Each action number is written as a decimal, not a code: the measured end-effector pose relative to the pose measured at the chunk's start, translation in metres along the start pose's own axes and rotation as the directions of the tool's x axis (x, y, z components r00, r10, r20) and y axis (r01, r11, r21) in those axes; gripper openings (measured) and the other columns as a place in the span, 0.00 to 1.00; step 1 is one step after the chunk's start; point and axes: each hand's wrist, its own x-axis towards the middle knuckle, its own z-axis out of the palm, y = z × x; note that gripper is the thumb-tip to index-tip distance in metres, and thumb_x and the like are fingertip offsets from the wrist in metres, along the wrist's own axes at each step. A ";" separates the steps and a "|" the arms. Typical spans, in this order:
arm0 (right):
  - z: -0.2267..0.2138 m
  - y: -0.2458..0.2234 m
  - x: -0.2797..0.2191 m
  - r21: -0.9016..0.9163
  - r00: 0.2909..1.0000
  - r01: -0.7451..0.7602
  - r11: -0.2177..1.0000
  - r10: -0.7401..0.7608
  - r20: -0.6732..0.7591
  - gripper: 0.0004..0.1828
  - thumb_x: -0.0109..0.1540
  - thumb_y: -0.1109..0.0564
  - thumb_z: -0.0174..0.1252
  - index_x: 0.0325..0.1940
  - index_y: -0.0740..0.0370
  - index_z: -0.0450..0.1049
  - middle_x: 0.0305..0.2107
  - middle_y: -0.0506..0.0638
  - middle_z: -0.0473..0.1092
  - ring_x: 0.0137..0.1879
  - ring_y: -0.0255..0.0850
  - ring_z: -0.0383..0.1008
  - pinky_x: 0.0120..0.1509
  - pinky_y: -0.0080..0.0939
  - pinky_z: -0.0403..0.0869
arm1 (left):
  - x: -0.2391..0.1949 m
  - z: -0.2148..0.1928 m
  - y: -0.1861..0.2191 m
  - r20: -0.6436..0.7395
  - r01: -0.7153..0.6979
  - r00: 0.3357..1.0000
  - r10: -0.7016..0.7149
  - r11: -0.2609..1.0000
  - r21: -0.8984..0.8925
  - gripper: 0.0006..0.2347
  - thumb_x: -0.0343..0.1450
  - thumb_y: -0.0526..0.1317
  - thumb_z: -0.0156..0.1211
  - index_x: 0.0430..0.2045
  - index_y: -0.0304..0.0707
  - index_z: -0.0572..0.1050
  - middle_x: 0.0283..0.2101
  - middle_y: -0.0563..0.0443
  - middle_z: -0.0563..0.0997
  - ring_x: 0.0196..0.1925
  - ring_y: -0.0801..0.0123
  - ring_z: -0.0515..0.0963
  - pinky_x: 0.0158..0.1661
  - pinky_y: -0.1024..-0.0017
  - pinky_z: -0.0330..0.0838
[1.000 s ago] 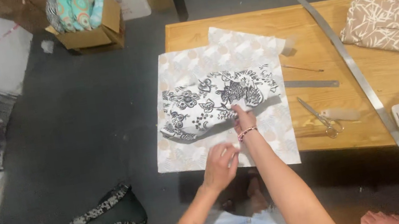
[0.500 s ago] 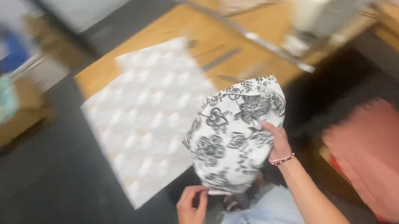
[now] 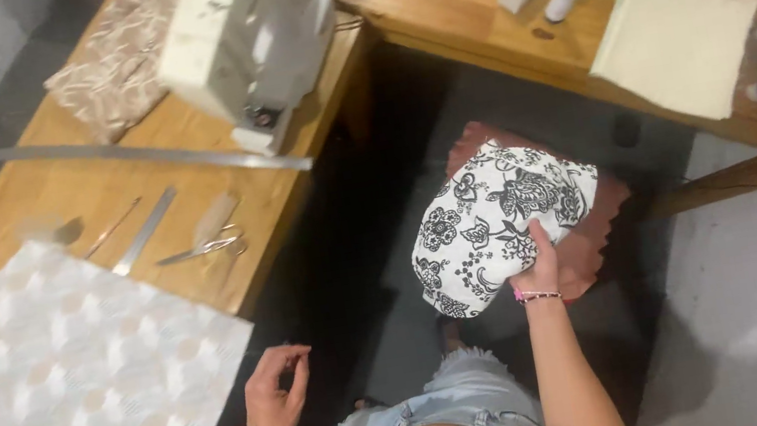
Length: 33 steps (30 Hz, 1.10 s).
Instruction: Sorting fabric scraps and measuring fabric pieces on a workbench using a ruler and marking tool
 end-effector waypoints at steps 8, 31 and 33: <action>-0.124 -0.085 0.156 -0.710 0.815 0.059 0.702 -0.444 -0.372 0.49 0.56 0.52 0.70 0.75 0.51 0.50 0.71 0.58 0.52 0.73 0.51 0.58 0.70 0.53 0.67 | 0.075 0.109 0.071 0.231 0.033 0.972 -0.053 0.996 0.089 0.07 0.70 0.37 0.56 0.35 0.49 0.81 0.38 0.61 0.81 0.27 0.72 0.79 0.30 0.73 0.70; 0.133 0.255 0.089 -0.801 0.549 0.537 0.266 0.611 0.571 0.13 0.64 0.62 0.59 0.53 0.59 0.76 0.39 0.56 0.77 0.41 0.36 0.77 0.47 0.32 0.78 | -0.027 0.013 -0.032 -0.411 0.590 0.782 -0.468 0.768 0.249 0.12 0.68 0.43 0.63 0.45 0.51 0.75 0.46 0.50 0.75 0.52 0.55 0.76 0.51 0.60 0.73; 0.157 0.284 0.044 -0.776 0.494 0.580 0.249 0.649 0.578 0.12 0.64 0.62 0.60 0.52 0.59 0.76 0.39 0.55 0.77 0.41 0.36 0.77 0.47 0.32 0.78 | -0.054 -0.008 -0.063 -0.453 0.685 0.699 -0.553 0.699 0.204 0.18 0.66 0.45 0.66 0.50 0.50 0.74 0.51 0.46 0.74 0.58 0.51 0.74 0.54 0.58 0.72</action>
